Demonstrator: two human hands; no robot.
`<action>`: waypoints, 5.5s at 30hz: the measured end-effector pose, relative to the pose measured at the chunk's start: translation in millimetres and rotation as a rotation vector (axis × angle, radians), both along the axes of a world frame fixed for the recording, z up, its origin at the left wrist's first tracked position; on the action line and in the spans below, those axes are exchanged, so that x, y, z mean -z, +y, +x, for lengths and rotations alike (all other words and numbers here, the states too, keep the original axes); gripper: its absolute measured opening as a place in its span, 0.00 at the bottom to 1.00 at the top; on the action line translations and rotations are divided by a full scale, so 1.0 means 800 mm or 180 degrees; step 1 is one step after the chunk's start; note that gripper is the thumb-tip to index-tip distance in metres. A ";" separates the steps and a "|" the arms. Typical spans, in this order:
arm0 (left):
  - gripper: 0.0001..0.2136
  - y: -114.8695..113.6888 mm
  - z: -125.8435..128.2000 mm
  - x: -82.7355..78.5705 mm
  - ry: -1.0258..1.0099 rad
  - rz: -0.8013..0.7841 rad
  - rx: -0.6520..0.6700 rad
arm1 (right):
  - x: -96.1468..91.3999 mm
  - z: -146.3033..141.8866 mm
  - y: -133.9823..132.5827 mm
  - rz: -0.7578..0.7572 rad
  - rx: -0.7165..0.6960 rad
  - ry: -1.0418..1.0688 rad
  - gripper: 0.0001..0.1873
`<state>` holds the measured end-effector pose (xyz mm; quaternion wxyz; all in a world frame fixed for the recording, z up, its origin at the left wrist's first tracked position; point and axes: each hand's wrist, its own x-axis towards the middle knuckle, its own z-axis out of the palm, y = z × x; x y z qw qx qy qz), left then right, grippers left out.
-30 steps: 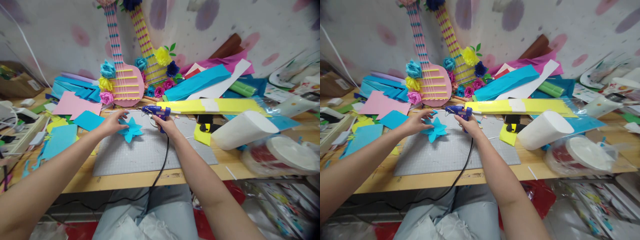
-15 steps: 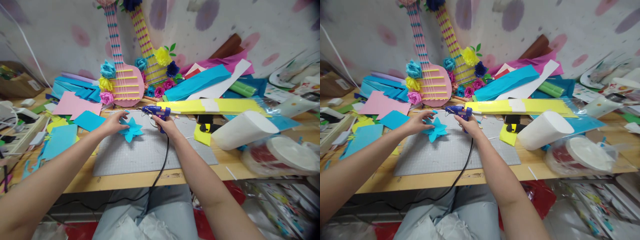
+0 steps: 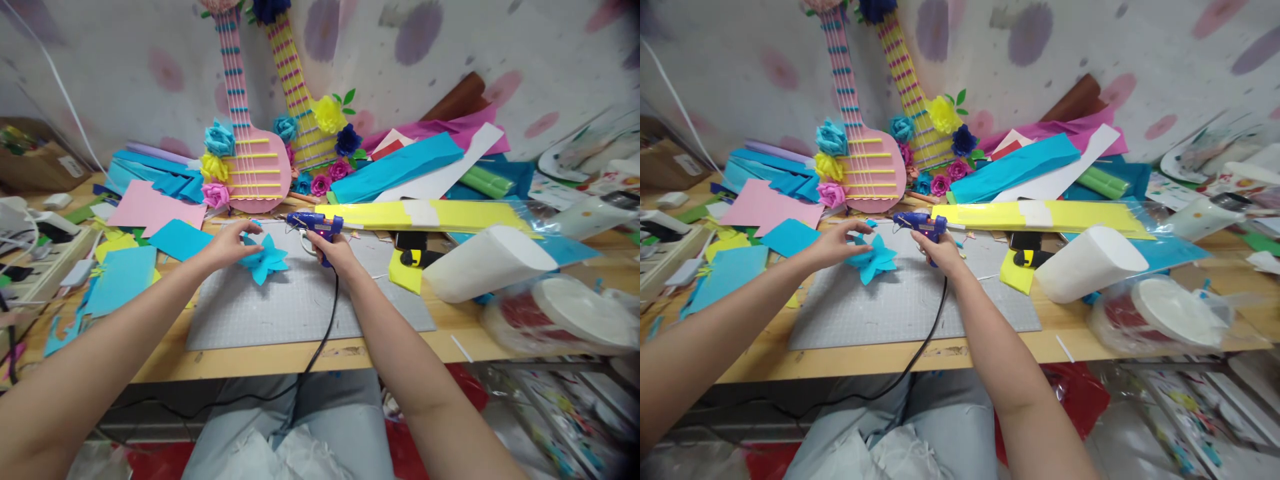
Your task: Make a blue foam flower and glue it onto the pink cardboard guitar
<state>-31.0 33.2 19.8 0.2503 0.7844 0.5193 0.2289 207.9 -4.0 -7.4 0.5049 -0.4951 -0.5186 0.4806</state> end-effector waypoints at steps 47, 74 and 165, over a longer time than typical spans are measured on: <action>0.18 -0.005 0.009 0.006 -0.0039 0.0011 -0.0112 | 0.005 0.001 0.010 -0.0236 0.0488 0.0669 0.22; 0.12 0.004 -0.103 -0.011 0.0615 0.0342 -0.1356 | 0.012 0.004 0.013 -0.0395 0.0500 0.0606 0.23; 0.13 -0.049 -0.051 0.011 -0.0401 -0.0646 -0.1251 | 0.011 -0.001 0.007 -0.0196 0.0487 0.0486 0.22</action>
